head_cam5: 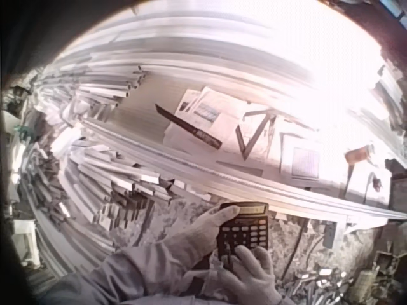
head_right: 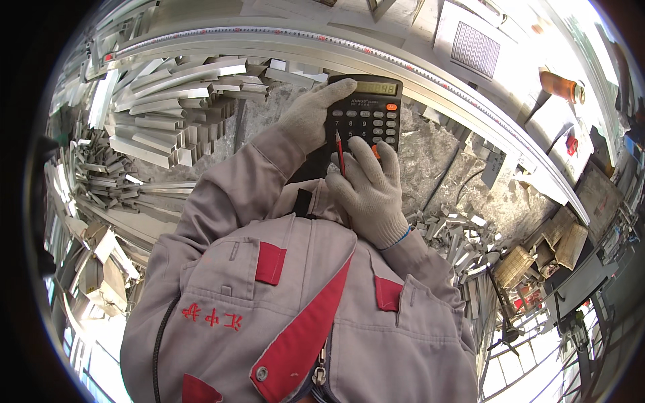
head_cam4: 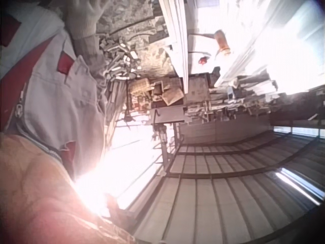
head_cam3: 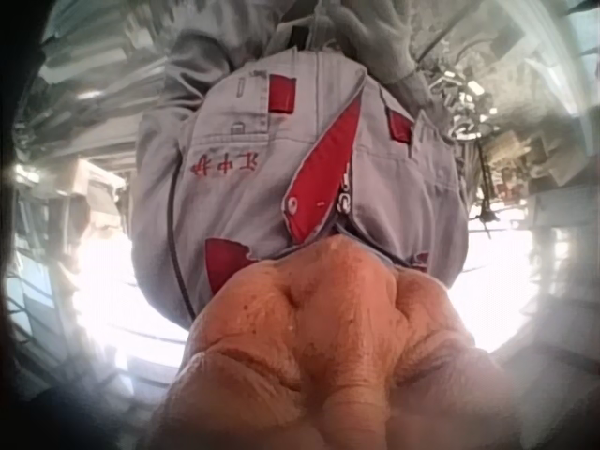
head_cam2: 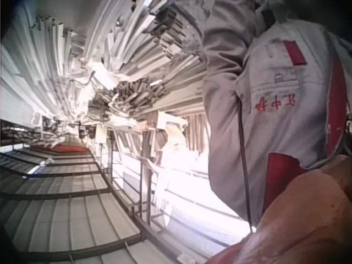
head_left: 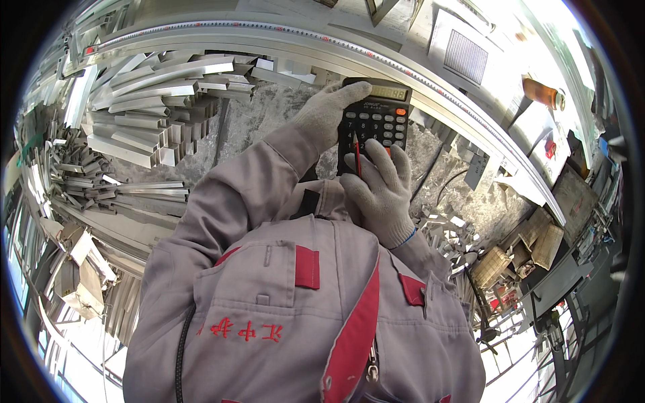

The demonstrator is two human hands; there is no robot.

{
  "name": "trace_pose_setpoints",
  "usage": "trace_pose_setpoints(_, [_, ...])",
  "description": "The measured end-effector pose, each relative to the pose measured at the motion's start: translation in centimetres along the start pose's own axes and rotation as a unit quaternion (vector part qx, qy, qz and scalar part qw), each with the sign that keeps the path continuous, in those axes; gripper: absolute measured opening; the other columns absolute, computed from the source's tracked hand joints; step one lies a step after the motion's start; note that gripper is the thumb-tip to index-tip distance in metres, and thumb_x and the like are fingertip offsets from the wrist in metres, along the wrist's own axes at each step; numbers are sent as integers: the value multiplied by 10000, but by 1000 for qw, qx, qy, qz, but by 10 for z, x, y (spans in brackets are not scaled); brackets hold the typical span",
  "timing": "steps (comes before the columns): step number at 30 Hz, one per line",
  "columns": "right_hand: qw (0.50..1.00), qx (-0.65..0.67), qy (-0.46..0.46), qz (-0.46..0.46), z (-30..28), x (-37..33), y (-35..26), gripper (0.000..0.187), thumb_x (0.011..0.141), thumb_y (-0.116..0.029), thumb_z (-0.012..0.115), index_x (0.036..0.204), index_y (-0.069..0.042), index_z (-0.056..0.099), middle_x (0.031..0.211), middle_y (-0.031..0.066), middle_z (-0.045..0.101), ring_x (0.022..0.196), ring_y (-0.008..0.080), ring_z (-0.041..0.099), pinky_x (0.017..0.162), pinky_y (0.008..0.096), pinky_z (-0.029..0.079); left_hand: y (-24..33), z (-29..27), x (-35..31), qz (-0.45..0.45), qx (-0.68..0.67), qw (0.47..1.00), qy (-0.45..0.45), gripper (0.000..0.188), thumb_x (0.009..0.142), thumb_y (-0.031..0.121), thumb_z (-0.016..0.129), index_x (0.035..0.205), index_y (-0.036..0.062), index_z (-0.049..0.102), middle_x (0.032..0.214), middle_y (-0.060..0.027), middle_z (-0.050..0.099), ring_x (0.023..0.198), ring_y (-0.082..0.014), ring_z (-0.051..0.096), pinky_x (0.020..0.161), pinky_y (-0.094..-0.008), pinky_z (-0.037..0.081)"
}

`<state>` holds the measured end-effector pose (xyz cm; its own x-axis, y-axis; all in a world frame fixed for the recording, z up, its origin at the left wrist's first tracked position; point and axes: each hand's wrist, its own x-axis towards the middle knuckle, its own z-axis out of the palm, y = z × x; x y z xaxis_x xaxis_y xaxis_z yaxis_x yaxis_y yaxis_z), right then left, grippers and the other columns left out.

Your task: The person repeatedly measures a long metal profile with a tape measure, records values on paper with a pencil, and uses a calculator to perform calculations. The person alternates between measuring, writing, and calculating throughout the clip.

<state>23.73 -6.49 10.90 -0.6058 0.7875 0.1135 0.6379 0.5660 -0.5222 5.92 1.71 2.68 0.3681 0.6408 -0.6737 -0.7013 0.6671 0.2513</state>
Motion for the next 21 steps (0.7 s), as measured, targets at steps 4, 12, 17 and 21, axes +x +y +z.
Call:
trace_pose_setpoints(4, [994, -25, 99, 32, -10, -14, 17, 286, 794, -112, 750, 1059, -157, 652, 1243, 93, 714, 1306, 393, 606, 1072, 622, 464, 4, -3, 0, -11, 2, 1000, 12, 276, 1057, 212, 715, 1262, 28, 720, 1087, -100, 785, 888, -198, 790, 762, -350, 688])
trace_pose_setpoints(12, [989, -17, 131, 71, -11, -35, 44, 284, 805, -22, 732, 1044, -144, 641, 1212, 102, 720, 1254, 425, 641, 1033, 595, 491, -3, -5, 12, -37, -12, 999, 23, 331, 1067, 226, 693, 1288, -20, 692, 1110, -147, 783, 911, -239, 800, 804, -383, 696])
trace_pose_setpoints(17, [976, 43, 201, 77, -9, -42, 54, 183, 893, -9, 714, 1017, -133, 664, 1161, 98, 761, 1203, 410, 690, 979, 556, 559, -9, -1, 17, -65, -25, 997, 41, 299, 1051, 188, 714, 1288, 7, 699, 1101, -130, 789, 904, -231, 804, 804, -384, 704])
trace_pose_setpoints(21, [952, 148, 192, 187, -30, -55, 67, 282, 927, 41, 649, 1166, -88, 723, 1200, 137, 758, 1202, 392, 707, 1034, 475, 560, -14, 7, 22, -63, -14, 996, 56, 353, 1059, 239, 707, 1287, -30, 689, 1104, -173, 786, 918, -264, 804, 811, -415, 701])
